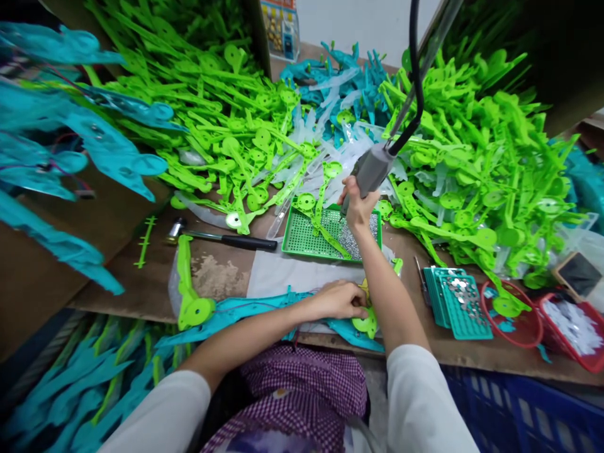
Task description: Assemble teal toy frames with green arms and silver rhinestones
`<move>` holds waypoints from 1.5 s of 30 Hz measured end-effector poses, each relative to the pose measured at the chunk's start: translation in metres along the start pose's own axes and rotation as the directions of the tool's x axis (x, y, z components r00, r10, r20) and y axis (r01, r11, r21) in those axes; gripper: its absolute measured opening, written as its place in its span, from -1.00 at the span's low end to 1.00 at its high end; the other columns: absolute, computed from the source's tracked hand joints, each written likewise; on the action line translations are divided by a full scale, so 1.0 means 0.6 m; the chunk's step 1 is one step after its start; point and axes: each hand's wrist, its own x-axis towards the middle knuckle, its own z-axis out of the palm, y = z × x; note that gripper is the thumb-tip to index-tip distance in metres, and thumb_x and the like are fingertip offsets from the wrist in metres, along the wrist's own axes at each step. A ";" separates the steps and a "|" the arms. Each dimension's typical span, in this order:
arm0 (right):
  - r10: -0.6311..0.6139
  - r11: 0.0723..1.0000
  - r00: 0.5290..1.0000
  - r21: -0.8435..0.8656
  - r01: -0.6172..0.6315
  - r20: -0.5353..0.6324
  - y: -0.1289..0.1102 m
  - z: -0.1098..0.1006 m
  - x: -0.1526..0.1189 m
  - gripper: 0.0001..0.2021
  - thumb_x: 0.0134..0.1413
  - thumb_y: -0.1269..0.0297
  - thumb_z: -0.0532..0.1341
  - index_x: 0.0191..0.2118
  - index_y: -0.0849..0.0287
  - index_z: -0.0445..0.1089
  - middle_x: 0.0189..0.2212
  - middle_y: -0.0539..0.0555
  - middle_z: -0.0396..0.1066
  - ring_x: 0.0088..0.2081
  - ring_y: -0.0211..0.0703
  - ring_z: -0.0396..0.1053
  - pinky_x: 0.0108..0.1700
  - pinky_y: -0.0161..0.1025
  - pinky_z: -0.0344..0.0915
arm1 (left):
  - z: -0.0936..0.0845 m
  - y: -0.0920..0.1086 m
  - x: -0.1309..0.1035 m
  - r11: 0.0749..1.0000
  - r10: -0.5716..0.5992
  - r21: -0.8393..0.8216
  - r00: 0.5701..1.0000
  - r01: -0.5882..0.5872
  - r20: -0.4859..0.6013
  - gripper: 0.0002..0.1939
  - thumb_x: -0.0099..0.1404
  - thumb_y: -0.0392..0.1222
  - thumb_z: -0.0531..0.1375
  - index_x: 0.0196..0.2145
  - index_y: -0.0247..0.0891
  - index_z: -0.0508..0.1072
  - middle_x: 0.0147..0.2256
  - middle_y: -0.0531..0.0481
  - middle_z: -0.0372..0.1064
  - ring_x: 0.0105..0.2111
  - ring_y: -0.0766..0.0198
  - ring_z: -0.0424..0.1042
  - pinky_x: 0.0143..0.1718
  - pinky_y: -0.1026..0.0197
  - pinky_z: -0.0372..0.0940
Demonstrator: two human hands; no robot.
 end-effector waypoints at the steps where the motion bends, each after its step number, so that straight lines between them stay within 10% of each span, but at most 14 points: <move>1: 0.001 1.000 1.000 0.010 -0.001 -0.005 0.000 0.000 0.000 -0.60 -0.01 -0.16 0.15 -0.46 0.13 0.30 -0.72 -0.13 0.19 -0.71 -0.32 0.25 -0.67 -0.31 0.12 | 0.000 0.000 0.000 1.000 0.002 0.000 1.000 -0.002 0.000 -0.75 0.15 0.03 0.27 -0.24 -0.09 0.54 -0.25 0.04 0.53 -0.23 0.13 0.47 -0.33 0.22 0.27; 14: -0.021 0.999 0.999 0.034 0.022 -0.034 -0.030 -0.015 0.013 -0.57 0.01 -0.21 0.12 -0.36 0.11 0.34 -0.70 -0.13 0.19 -0.69 -0.29 0.27 -0.66 -0.31 0.12 | 0.001 -0.002 -0.001 1.000 -0.005 -0.004 1.000 0.005 0.003 -0.70 0.15 0.03 0.26 -0.18 -0.09 0.54 -0.22 0.02 0.52 -0.20 0.15 0.45 -0.30 0.23 0.25; 23: -0.147 0.985 0.962 0.053 0.163 -0.230 -0.126 -0.187 -0.055 -0.63 -0.14 -0.12 0.24 -0.43 0.12 0.39 -0.71 -0.12 0.22 -0.68 -0.28 0.24 -0.61 -0.28 0.21 | 0.004 -0.005 0.003 0.999 0.009 0.032 0.999 -0.008 -0.031 -0.74 0.16 -0.01 0.25 -0.22 -0.12 0.55 -0.25 0.04 0.52 -0.26 0.22 0.45 -0.35 0.28 0.20; 31: -0.154 0.987 0.942 0.002 0.162 -0.297 -0.070 -0.272 -0.053 -0.62 -0.13 -0.09 0.26 -0.45 0.19 0.41 -0.73 -0.10 0.26 -0.74 -0.31 0.22 -0.70 -0.34 0.11 | 0.002 -0.003 0.008 1.000 -0.008 0.008 0.999 0.008 -0.032 -0.80 0.14 -0.04 0.27 -0.31 -0.16 0.56 -0.34 0.07 0.51 -0.34 0.27 0.42 -0.41 0.30 0.14; 45: 0.007 0.996 0.963 0.090 0.018 -0.270 -0.041 -0.281 -0.039 -0.64 -0.14 -0.08 0.27 -0.52 0.16 0.35 -0.77 -0.13 0.24 -0.75 -0.36 0.19 -0.70 -0.38 0.12 | -0.003 0.004 0.006 0.999 -0.014 -0.037 1.000 0.014 -0.014 -0.79 0.16 -0.06 0.27 -0.29 -0.21 0.56 -0.36 0.06 0.50 -0.37 0.30 0.40 -0.42 0.33 0.12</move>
